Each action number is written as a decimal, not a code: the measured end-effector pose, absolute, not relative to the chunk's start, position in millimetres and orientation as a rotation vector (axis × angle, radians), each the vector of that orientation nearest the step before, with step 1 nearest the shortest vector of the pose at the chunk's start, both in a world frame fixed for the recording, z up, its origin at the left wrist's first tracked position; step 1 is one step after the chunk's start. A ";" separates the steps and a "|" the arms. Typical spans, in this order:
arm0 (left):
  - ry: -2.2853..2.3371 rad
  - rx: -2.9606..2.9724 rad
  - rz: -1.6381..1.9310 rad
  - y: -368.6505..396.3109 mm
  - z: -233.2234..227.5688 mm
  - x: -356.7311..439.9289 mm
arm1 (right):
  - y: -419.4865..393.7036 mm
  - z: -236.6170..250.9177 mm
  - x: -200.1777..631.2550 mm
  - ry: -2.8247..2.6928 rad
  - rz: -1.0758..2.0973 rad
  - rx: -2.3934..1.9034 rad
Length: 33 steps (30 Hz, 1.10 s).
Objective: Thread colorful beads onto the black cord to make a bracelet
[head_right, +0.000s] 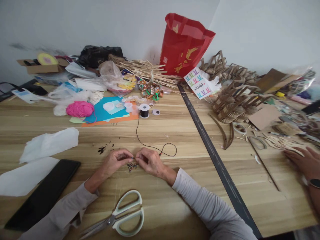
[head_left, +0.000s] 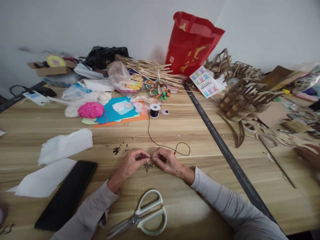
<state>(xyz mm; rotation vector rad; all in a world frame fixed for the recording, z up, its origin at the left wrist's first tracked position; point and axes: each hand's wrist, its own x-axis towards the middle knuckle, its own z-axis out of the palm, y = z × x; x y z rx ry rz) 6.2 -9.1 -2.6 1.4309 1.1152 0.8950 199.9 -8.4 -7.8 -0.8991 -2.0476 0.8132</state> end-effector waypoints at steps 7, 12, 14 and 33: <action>1.127 1.453 0.876 -9.4 0.6 7.0 | -8.9 -8.8 199.8 -2.063 0.814 -0.896; 1.121 1.443 0.880 -9.8 2.1 7.6 | -8.8 -8.6 199.7 -2.073 0.830 -0.898; 1.110 1.460 0.873 -9.9 2.6 7.4 | -8.5 -8.3 199.7 -2.081 0.840 -0.887; 1.086 1.427 0.856 -9.8 1.4 6.7 | -8.3 -7.5 200.1 -2.065 0.895 -0.830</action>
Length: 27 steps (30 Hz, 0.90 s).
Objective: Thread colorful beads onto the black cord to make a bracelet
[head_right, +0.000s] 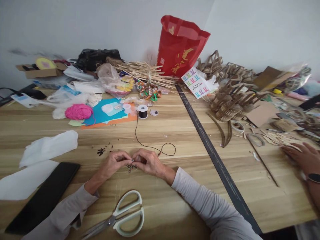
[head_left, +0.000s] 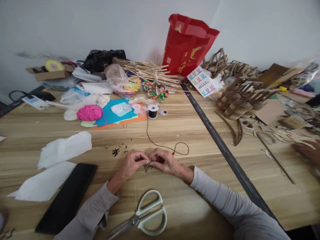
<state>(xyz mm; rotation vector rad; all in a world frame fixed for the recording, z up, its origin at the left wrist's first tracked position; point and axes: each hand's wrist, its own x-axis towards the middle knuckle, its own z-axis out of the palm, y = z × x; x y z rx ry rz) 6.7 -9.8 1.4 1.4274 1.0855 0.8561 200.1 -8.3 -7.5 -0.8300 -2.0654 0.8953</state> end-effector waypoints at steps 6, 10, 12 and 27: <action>1.064 1.515 0.866 -10.5 2.3 6.3 | -6.3 -6.8 202.8 -2.134 0.734 -0.764; 1.014 1.552 0.871 -11.8 2.0 5.7 | -5.8 -5.5 204.6 -2.129 0.731 -0.737; 0.977 1.562 0.890 -12.4 2.1 5.9 | -6.1 -5.4 204.7 -2.123 0.790 -0.719; 1.026 1.609 0.931 -14.9 7.0 3.9 | -4.6 -1.4 203.7 -1.652 1.481 -0.804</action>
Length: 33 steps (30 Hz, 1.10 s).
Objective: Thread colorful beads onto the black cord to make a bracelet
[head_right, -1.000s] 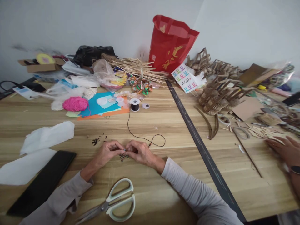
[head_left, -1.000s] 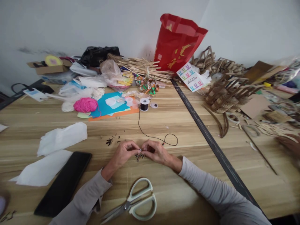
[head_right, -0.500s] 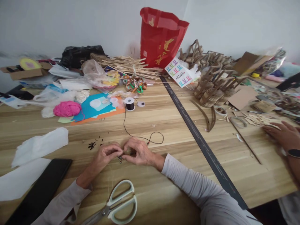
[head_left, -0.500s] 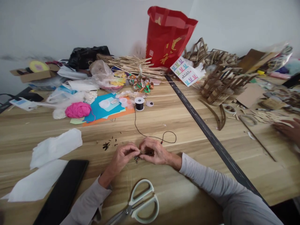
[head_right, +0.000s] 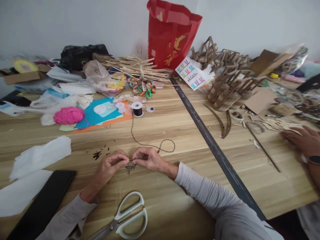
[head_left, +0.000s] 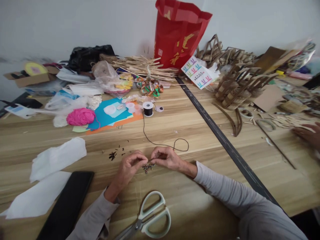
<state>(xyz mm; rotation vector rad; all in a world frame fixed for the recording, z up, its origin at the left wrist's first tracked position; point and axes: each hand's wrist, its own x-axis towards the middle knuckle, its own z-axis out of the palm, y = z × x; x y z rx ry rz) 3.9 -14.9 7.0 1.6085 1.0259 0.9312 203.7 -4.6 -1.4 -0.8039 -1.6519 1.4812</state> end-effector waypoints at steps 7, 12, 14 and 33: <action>1.020 1.634 0.948 -13.9 5.3 3.5 | -2.3 1.7 205.6 -1.587 1.667 -0.729; 1.045 1.637 0.955 -14.8 9.0 3.5 | -3.1 6.2 206.8 -1.694 1.631 -0.751; 1.053 1.648 0.967 -15.2 9.9 4.0 | -3.1 9.0 207.1 -1.734 1.624 -0.746; 0.981 1.754 1.091 -21.3 1.7 11.1 | 6.0 21.5 223.4 -1.993 1.552 -0.871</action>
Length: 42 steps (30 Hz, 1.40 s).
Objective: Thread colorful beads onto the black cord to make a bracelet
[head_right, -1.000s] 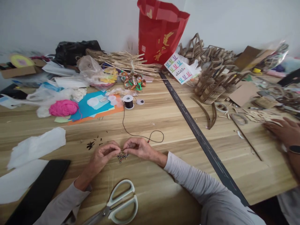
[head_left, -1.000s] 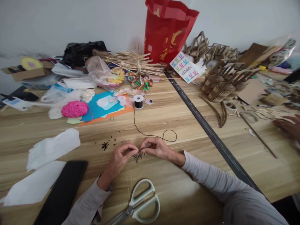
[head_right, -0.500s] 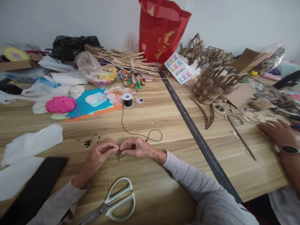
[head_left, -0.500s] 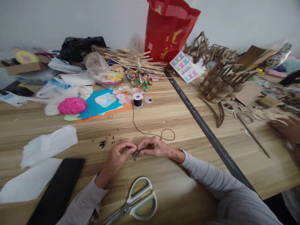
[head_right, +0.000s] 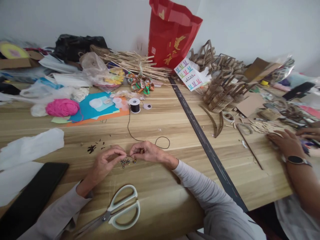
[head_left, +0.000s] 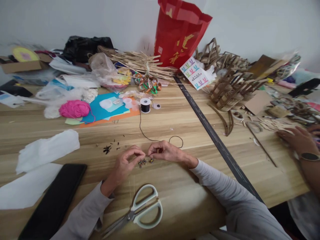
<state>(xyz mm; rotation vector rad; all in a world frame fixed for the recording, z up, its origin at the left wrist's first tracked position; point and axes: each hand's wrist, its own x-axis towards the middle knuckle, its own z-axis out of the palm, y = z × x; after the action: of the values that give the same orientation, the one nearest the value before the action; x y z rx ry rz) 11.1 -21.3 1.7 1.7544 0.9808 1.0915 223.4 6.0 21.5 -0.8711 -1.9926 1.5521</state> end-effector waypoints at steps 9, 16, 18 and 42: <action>1.058 1.805 0.953 -21.2 4.2 12.2 | 12.3 37.2 238.3 -1.860 1.827 -0.763; 1.064 1.738 0.886 -20.8 7.7 9.3 | 15.8 46.8 244.5 -1.831 1.822 -0.751; 1.097 1.688 0.882 -21.9 8.5 7.8 | 15.9 44.6 241.6 -1.829 1.767 -0.799; 1.199 1.735 0.901 -16.9 2.6 9.9 | -6.1 6.5 203.7 -1.957 1.069 -1.093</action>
<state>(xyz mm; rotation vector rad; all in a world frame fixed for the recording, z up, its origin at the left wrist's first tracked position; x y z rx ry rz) 9.9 -16.9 2.6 1.7351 1.1991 0.9010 203.7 -6.1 6.5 -1.0929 -1.9566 1.0688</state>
